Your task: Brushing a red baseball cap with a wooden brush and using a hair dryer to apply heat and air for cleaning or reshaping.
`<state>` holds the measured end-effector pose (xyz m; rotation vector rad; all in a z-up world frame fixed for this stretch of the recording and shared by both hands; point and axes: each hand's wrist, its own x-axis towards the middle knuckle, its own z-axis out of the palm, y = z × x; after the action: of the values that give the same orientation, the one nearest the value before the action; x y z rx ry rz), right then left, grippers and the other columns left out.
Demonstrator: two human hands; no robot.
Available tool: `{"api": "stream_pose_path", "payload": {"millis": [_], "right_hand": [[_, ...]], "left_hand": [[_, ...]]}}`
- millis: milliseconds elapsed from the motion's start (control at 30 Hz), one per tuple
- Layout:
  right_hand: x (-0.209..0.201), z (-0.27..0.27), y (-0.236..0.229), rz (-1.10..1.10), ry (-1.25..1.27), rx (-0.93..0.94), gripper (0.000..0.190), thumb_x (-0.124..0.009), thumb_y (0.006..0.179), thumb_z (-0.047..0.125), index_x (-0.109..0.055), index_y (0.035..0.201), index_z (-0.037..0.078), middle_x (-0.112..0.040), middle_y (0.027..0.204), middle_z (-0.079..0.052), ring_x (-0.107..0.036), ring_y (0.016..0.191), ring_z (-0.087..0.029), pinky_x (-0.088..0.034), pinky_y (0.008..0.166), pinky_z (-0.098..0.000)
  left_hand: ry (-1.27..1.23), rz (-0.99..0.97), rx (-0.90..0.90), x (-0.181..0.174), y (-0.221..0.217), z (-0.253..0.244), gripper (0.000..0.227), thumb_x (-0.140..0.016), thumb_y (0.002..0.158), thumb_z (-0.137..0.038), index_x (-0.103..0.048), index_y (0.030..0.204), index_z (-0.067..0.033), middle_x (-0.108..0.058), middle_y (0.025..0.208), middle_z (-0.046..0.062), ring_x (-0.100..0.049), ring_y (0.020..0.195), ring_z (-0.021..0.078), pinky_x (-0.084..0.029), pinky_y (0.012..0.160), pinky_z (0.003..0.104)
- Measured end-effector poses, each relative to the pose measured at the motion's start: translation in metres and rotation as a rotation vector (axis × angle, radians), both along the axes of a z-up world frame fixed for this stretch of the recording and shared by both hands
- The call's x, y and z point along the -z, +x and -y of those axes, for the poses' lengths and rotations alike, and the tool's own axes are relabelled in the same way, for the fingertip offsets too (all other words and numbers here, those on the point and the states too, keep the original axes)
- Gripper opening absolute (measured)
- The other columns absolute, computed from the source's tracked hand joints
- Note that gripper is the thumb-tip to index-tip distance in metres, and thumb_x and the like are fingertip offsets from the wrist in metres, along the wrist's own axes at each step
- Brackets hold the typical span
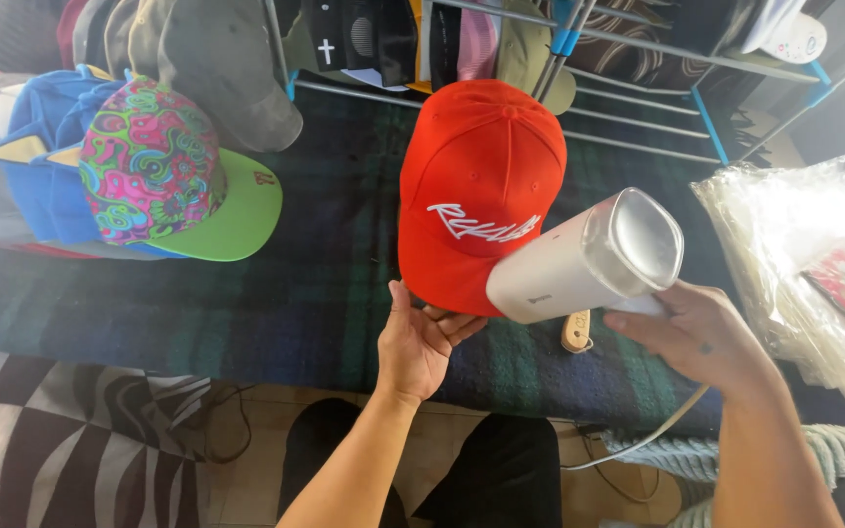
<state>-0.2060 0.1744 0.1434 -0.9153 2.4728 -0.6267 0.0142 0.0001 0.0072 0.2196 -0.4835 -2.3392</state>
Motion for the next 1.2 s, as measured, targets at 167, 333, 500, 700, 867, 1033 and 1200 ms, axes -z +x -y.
{"api": "stream_pose_path", "payload": {"millis": [167, 333, 500, 700, 867, 1033, 1200], "right_hand": [[-0.018, 0.019, 0.038, -0.357, 0.078, -0.344, 0.048, -0.062, 0.084, 0.057, -0.066, 0.128, 0.037, -0.077, 0.077, 0.007, -0.073, 0.075, -0.016, -0.051, 0.078, -0.0294], [-0.057, 0.058, 0.090, -0.357, 0.156, -0.425, 0.044, -0.056, 0.088, 0.056, -0.060, 0.130, 0.041, -0.081, 0.069, 0.010, -0.076, 0.071, -0.013, -0.053, 0.073, -0.0295], [-0.063, 0.103, 0.110, -0.519, 0.134, -0.648, 0.043, -0.050, 0.098, 0.056, -0.054, 0.123, 0.022, -0.070, 0.081, -0.002, -0.067, 0.057, -0.031, -0.051, 0.069, -0.0428], [-0.072, 0.141, 0.134, -0.533, -0.004, -0.652, 0.054, -0.061, 0.093, 0.048, -0.060, 0.136, 0.016, -0.075, 0.097, -0.021, -0.073, 0.084, -0.050, -0.059, 0.069, -0.0605], [-0.059, 0.167, 0.131, -0.551, -0.071, -0.692, 0.056, -0.063, 0.091, 0.049, -0.060, 0.138, 0.019, -0.075, 0.106, -0.016, -0.071, 0.095, -0.045, -0.056, 0.078, -0.0594], [-0.072, 0.120, 0.116, -0.480, -0.230, -0.692, 0.048, -0.063, 0.093, 0.047, -0.063, 0.129, 0.015, -0.074, 0.103, -0.018, -0.070, 0.092, -0.048, -0.056, 0.075, -0.0605], [-0.067, 0.036, 0.056, -0.500, -0.112, -0.529, 0.048, -0.065, 0.086, 0.051, -0.070, 0.129, 0.031, -0.074, 0.071, 0.005, -0.068, 0.059, -0.017, -0.052, 0.064, -0.0327]], "left_hand": [[-0.054, -0.048, -0.001, 0.004, 0.002, 0.001, 0.090, -0.029, 0.089, -0.076, -0.029, 0.158, -0.0187, -0.072, 0.118, 0.021, -0.071, 0.106, 0.0428, -0.058, 0.093, 0.060], [-0.016, 0.067, 0.002, -0.012, 0.004, -0.001, 0.105, -0.033, 0.072, -0.083, -0.033, 0.157, -0.0224, -0.061, 0.137, 0.023, -0.068, 0.107, 0.0473, -0.058, 0.091, 0.057], [-0.056, 0.058, 0.000, -0.003, 0.001, -0.002, 0.107, -0.035, 0.072, -0.084, -0.032, 0.155, -0.0164, -0.068, 0.127, 0.020, -0.069, 0.111, 0.0420, -0.057, 0.096, 0.056], [-0.103, -0.051, -0.002, 0.030, -0.013, 0.003, 0.086, -0.021, 0.087, -0.086, -0.024, 0.156, -0.0347, -0.068, 0.128, 0.022, -0.070, 0.110, 0.0418, -0.050, 0.106, 0.060], [-0.047, -0.051, -0.008, 0.021, -0.010, 0.003, 0.088, -0.022, 0.087, -0.087, -0.029, 0.157, -0.0355, -0.070, 0.124, 0.022, -0.069, 0.110, 0.0438, -0.051, 0.104, 0.060], [-0.002, -0.057, -0.014, 0.010, -0.003, 0.003, 0.086, -0.025, 0.085, -0.087, -0.040, 0.152, -0.0344, -0.071, 0.121, 0.023, -0.071, 0.107, 0.0431, -0.053, 0.103, 0.060], [0.005, 0.015, -0.046, -0.009, 0.003, 0.000, 0.099, -0.035, 0.080, -0.081, -0.038, 0.156, -0.0175, -0.072, 0.115, 0.022, -0.070, 0.109, 0.0459, -0.057, 0.094, 0.057]]}}
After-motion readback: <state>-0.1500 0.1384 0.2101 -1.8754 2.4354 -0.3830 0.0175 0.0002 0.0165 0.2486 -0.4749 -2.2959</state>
